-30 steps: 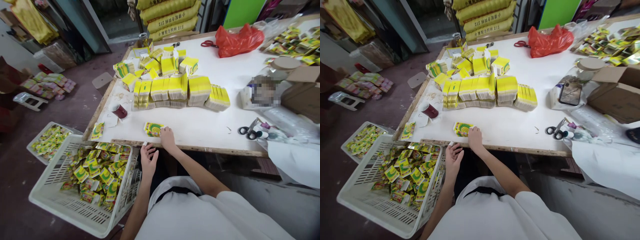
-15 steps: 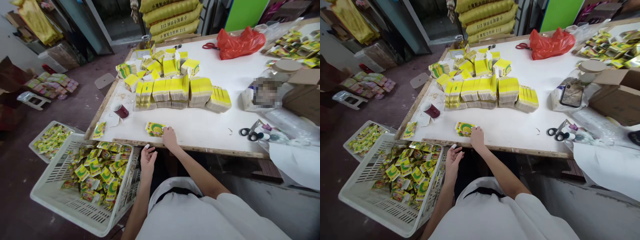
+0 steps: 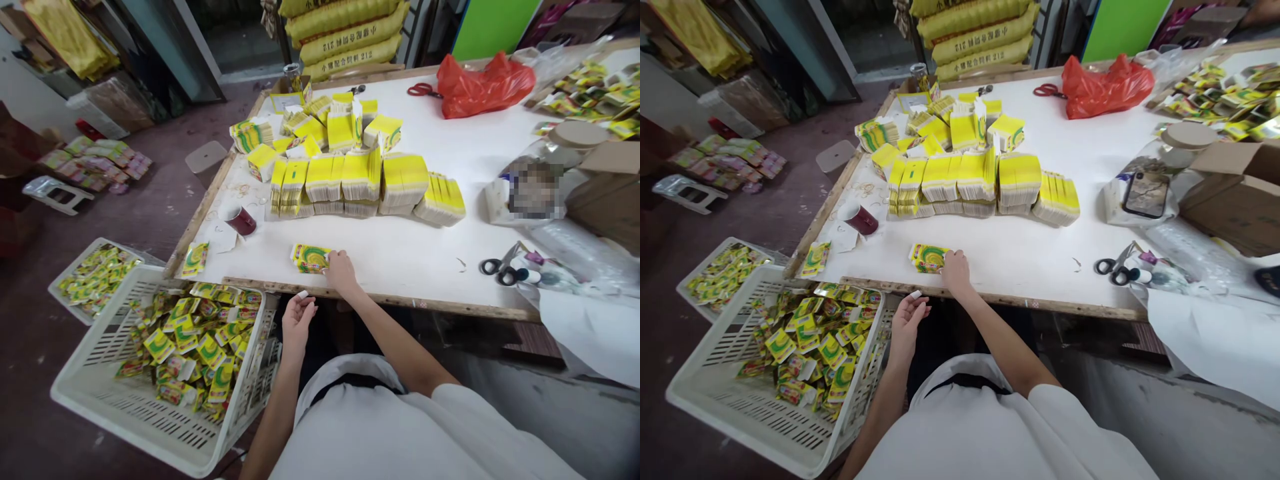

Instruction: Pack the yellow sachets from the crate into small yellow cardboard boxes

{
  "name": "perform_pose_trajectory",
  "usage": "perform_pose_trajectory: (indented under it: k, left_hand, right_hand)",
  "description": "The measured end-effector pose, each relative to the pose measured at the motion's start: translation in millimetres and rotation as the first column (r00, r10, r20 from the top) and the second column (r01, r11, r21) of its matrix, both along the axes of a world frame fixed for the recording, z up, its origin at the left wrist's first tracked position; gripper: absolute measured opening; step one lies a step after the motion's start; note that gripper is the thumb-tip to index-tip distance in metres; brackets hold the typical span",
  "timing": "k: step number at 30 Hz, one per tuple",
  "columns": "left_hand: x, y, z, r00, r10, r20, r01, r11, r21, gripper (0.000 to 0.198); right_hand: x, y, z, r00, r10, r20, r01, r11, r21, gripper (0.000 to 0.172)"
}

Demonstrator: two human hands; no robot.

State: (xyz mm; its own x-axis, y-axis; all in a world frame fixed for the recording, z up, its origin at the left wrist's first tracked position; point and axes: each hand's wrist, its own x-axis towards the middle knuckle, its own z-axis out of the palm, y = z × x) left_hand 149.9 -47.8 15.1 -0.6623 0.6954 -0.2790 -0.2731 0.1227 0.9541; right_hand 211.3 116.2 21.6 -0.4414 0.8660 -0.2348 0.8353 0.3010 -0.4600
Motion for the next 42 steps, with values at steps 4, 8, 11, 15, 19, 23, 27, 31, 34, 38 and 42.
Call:
perform_pose_trajectory:
  k: [4,8,11,15,19,23,27,31,34,38,42]
  left_hand:
    - [-1.7,1.2,0.4,1.0,0.003,-0.004,-0.003,1.0,0.009,0.044]
    - [-3.4,1.0,1.4,1.0,-0.012,0.0,0.012,1.0,0.002,0.043]
    - [-4.0,0.4,2.9,0.999,-0.03,0.013,0.031,1.0,-0.006,0.042]
    - [-3.7,-0.9,3.9,0.999,-0.041,0.031,0.041,0.999,-0.007,0.04]
    - [-2.5,0.2,3.1,0.997,-0.052,0.049,0.052,0.999,0.007,0.043]
    - [1.7,11.9,8.2,0.984,0.018,0.176,-0.059,0.972,0.229,0.051]
    - [8.2,26.8,28.6,0.958,0.137,0.251,-0.234,0.881,0.412,0.054]
    - [9.4,31.8,49.6,0.946,0.169,0.277,-0.275,0.869,0.411,0.053]
    - [6.4,31.3,54.2,0.929,0.201,0.312,-0.313,0.877,0.366,0.057]
    - [0.9,32.2,50.2,0.925,0.233,0.299,-0.326,0.892,0.313,0.065]
    - [-0.3,33.5,41.8,0.937,0.23,0.264,-0.309,0.898,0.312,0.065]
  right_hand:
    - [-3.5,4.9,2.6,1.0,-0.001,0.03,0.001,1.0,0.013,0.032]
    - [-6.6,6.3,3.8,1.0,0.004,0.031,-0.004,1.0,0.019,0.036]
    - [-8.3,3.2,2.3,1.0,-0.002,-0.002,0.002,1.0,0.021,0.038]
    - [-6.0,-1.3,-1.2,0.995,0.004,-0.1,-0.003,1.0,0.008,0.032]
    - [8.2,-2.6,4.7,0.972,0.002,-0.235,-0.013,0.999,-0.043,0.025]
    - [27.6,-19.1,22.0,0.89,0.13,-0.437,-0.189,0.977,-0.094,0.018]
    - [37.3,-56.2,32.0,0.665,0.245,-0.705,-0.5,0.848,-0.177,0.018]
    - [38.5,-84.4,33.7,0.51,-0.01,-0.86,-0.54,0.775,-0.329,0.022]
    - [37.4,-92.1,34.8,0.506,-0.098,-0.857,-0.545,0.734,-0.405,0.034]
    - [36.2,-89.2,33.3,0.57,-0.101,-0.815,-0.478,0.766,-0.43,0.041]
    - [40.8,-72.8,30.0,0.609,-0.016,-0.793,-0.314,0.913,-0.259,0.023]
